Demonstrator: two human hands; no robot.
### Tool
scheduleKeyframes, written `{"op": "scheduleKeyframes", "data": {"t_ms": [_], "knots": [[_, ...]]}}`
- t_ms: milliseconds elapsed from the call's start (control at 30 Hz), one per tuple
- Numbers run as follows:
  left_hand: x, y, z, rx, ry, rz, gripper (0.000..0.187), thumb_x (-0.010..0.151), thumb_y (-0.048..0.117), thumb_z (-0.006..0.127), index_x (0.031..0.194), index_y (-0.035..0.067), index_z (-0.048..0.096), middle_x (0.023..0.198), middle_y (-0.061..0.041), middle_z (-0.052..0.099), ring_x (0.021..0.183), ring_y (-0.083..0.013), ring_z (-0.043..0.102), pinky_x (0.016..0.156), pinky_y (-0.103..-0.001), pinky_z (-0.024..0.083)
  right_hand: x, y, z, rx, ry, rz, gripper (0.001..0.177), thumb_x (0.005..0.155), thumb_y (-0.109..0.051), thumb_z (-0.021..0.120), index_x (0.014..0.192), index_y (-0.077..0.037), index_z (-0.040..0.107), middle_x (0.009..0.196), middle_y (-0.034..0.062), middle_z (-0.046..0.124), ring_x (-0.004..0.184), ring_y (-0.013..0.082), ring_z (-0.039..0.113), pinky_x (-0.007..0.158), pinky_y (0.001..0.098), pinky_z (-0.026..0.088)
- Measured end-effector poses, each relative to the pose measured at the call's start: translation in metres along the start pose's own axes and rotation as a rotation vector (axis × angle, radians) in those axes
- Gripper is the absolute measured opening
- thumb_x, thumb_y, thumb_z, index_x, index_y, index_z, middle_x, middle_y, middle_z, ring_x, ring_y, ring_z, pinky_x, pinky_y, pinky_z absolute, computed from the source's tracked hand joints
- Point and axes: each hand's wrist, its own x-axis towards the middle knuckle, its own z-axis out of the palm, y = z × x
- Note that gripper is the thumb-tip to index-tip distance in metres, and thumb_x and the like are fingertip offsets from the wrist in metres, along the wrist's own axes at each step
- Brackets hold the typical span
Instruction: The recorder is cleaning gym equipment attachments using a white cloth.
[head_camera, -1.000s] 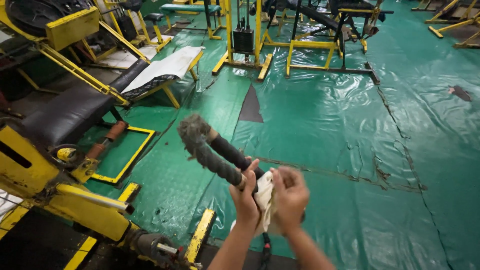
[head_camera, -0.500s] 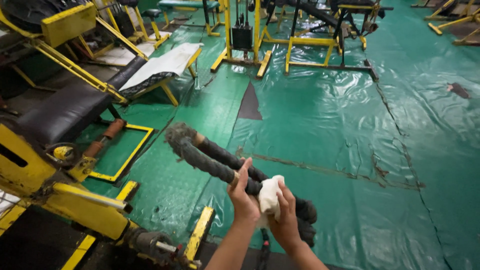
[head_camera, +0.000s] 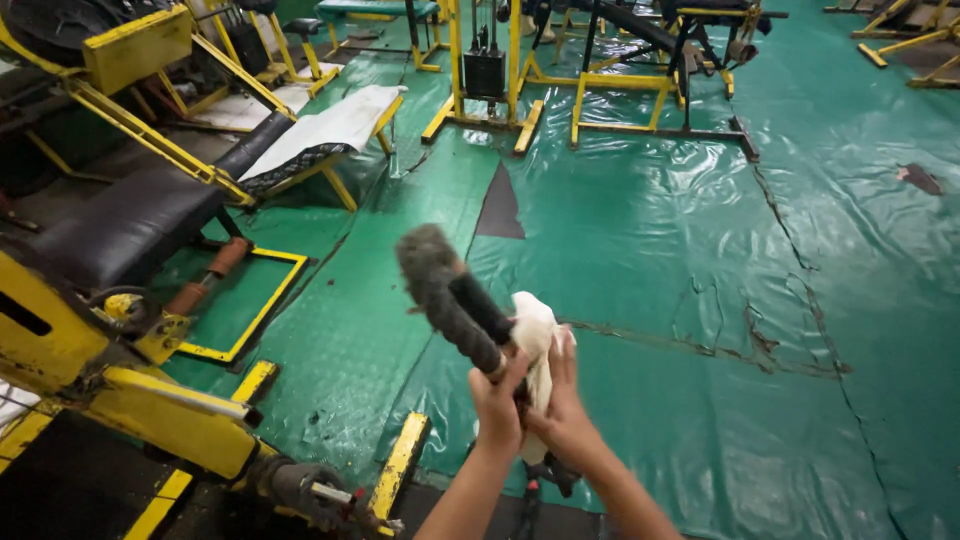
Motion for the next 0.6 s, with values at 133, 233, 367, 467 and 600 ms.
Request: {"op": "scheduleKeyframes", "data": {"t_ms": [133,233,367,467,600], "knots": [[0.000,0.029,0.005,-0.133,-0.093,-0.032,0.028,0.084,0.005,0.071,0.110,-0.005,0.071,0.112,-0.012,0.073,0.101,-0.0221,0.069,0.094,-0.036,0.053,0.027,0.044,-0.014,-0.426,-0.190,-0.440,0.122,0.066,0.006,0.082,0.162,-0.014,0.010,0.149,0.0220,0.043,0.129,0.0366,0.048,0.104,0.0454,0.046],[0.007,0.036,-0.002,-0.166,-0.167,0.021,0.019,0.083,0.002,0.070,0.099,-0.008,0.071,0.114,-0.016,0.072,0.104,-0.0276,0.068,0.097,-0.041,0.052,0.039,0.078,-0.035,-0.101,-0.319,-0.035,0.106,0.073,0.003,0.084,0.157,-0.017,0.023,0.137,0.0077,0.059,0.119,0.0188,0.061,0.098,0.0368,0.054],[0.015,0.047,-0.005,-0.161,-0.209,0.041,0.018,0.081,0.002,0.067,0.092,-0.010,0.073,0.119,-0.019,0.069,0.111,-0.0315,0.066,0.104,-0.043,0.048,0.044,0.132,-0.069,-0.245,-0.210,-0.129,0.088,0.074,0.006,0.085,0.151,-0.009,0.044,0.131,0.0068,0.067,0.117,0.0183,0.064,0.099,0.0361,0.055],[0.029,0.046,-0.016,-0.220,-0.227,0.035,0.018,0.085,0.005,0.067,0.094,-0.009,0.072,0.116,-0.020,0.069,0.112,-0.0335,0.066,0.107,-0.046,0.048,0.048,0.148,-0.086,-0.427,-0.104,0.070,0.079,0.071,-0.003,0.079,0.147,-0.008,0.057,0.124,0.0097,0.076,0.113,0.0209,0.072,0.098,0.0373,0.061],[0.034,0.049,-0.009,-0.311,-0.072,-0.056,0.020,0.085,0.007,0.066,0.098,-0.006,0.072,0.116,-0.015,0.070,0.110,-0.0321,0.065,0.104,-0.049,0.047,0.011,0.098,-0.052,-0.432,-0.184,-0.114,0.098,0.065,-0.012,0.092,0.148,-0.010,0.040,0.128,0.0105,0.066,0.118,0.0255,0.065,0.101,0.0406,0.054]]}}
